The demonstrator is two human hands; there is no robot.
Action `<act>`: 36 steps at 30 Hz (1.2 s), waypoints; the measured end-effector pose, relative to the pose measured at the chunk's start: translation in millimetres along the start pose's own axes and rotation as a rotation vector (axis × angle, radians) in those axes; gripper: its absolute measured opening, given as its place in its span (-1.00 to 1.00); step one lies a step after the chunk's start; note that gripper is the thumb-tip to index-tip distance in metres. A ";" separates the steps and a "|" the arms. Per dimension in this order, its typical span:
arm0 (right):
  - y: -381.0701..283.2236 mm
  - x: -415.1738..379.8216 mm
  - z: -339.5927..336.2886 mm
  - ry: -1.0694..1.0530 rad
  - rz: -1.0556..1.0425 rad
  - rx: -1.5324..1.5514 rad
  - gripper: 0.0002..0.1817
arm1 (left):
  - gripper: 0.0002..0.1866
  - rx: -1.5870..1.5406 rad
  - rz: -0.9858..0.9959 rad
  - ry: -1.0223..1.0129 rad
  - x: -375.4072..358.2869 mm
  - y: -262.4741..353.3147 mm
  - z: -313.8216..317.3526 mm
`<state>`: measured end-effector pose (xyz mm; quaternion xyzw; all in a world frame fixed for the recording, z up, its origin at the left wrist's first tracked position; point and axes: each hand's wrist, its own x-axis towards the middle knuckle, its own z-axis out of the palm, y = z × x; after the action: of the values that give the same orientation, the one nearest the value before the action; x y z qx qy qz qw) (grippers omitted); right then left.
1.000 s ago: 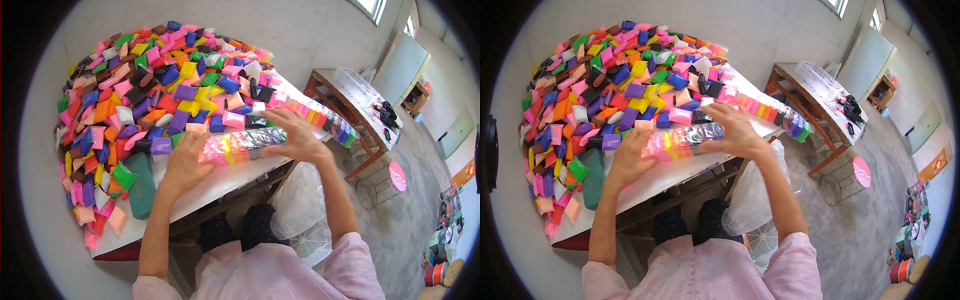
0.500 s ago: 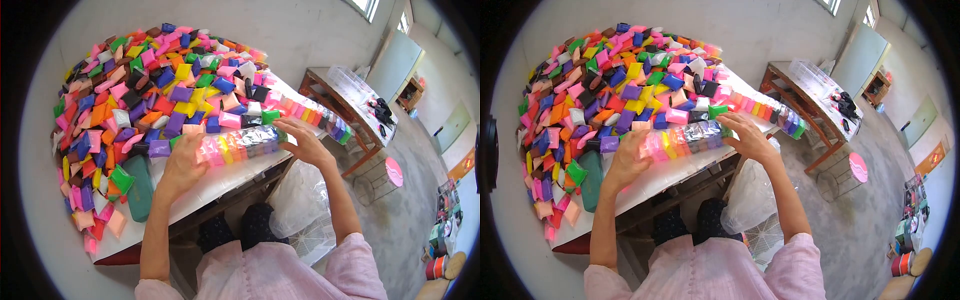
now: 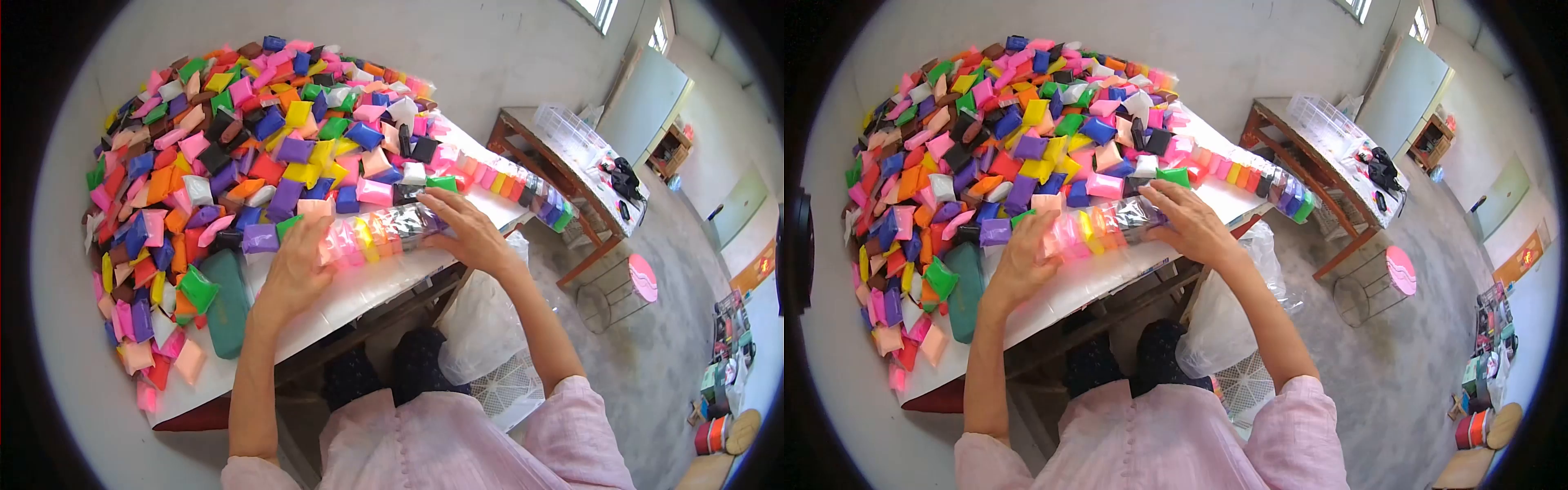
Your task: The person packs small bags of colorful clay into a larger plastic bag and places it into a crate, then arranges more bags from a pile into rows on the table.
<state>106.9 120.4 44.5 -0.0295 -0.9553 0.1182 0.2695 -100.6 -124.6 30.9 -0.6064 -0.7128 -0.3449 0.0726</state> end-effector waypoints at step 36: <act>-51.9 40.3 5.8 -0.040 -0.102 -0.033 -0.13 | 0.02 -0.043 -0.096 -0.089 -1.0 34.5 -39.4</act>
<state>69.9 73.7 72.8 0.0171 -0.9626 0.0888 0.2555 -81.2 -147.3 73.9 -0.5878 -0.7358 -0.3360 0.0112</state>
